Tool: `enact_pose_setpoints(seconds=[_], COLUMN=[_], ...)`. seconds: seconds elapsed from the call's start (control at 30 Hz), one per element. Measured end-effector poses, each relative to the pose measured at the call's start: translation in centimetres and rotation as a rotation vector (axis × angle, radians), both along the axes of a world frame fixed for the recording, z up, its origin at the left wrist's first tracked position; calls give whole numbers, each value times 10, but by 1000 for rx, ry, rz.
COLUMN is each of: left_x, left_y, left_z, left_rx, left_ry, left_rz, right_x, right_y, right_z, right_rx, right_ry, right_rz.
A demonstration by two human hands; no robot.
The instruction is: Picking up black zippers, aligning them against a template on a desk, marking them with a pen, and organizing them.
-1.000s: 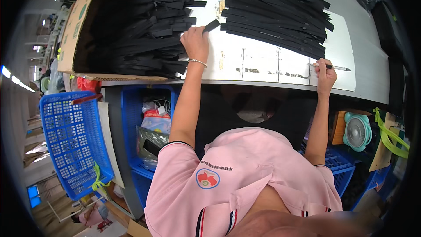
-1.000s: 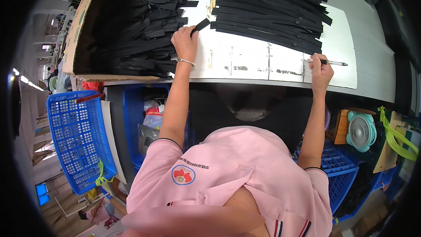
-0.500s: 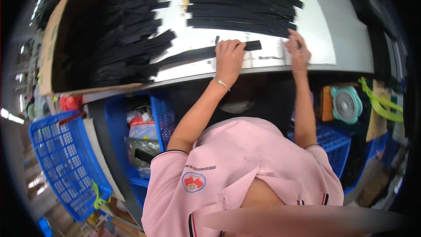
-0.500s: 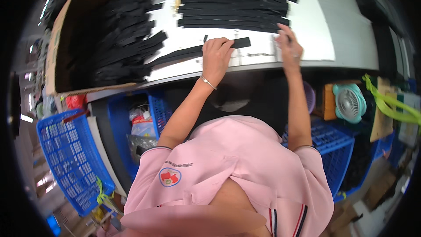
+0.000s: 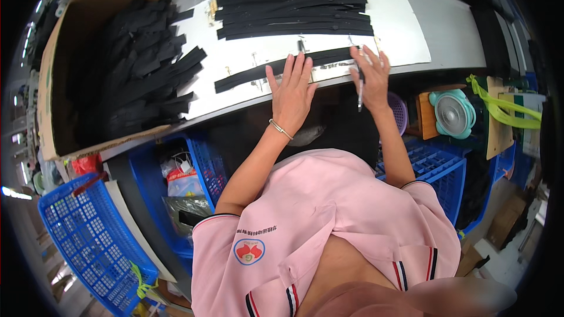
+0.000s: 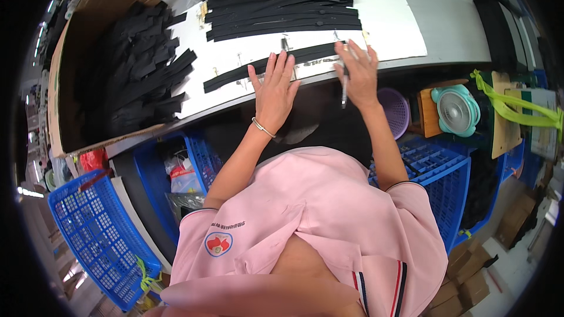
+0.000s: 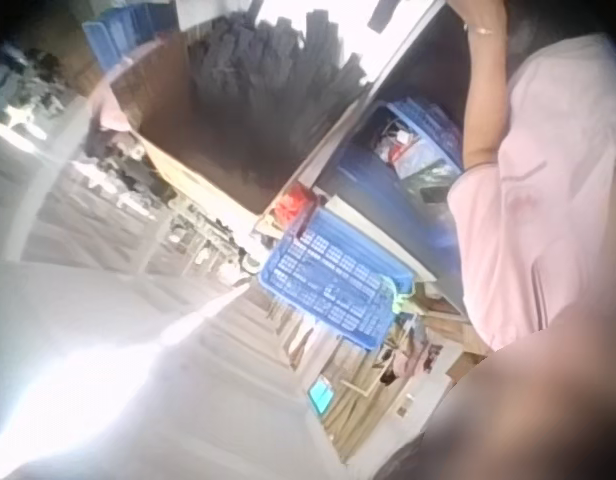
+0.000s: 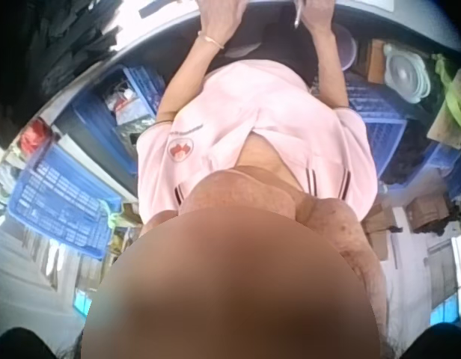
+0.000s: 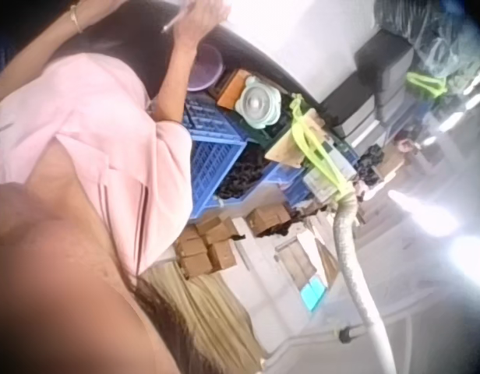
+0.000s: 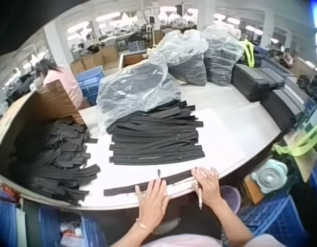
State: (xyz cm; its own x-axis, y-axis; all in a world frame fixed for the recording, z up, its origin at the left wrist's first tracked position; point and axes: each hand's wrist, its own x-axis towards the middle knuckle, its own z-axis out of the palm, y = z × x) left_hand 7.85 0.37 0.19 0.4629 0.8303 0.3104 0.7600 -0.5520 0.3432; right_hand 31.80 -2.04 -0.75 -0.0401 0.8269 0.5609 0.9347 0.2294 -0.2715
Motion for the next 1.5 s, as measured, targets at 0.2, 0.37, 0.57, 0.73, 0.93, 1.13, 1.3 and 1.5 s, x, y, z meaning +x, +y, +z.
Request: enact_pose_setpoints(seconds=[0.2,0.37,0.57,0.73,0.93,1.13,1.3,1.5], left_x=[-35,-75,-93,-92,-92,-90,-93,-92], left_y=[-6,-6,-3,-4,-4,-4,-5,-4], left_z=[-5,-4,-6,-8,-9,-8,-10,-9], left_rx=[-12,-18,26,49,1,10,17,28], left_ry=[-1,25,-55,-82,-107,-153,-158,-146], left_rz=[174,287,306,320,344,339,350,352], right_x=[35,32,23,-35,-135,-173,-176,-178], right_y=[-4,-3,-1,17,53,81,81,81], right_z=[-12,-18,-5,37,56,20,17,21], right_rx=[5,40,8,-71,-314,-412,-399,-413], right_ry=[-31,-12,-56,264,737,823,712,647], right_rz=[-106,-107,-145,-50,235,277,303,319])
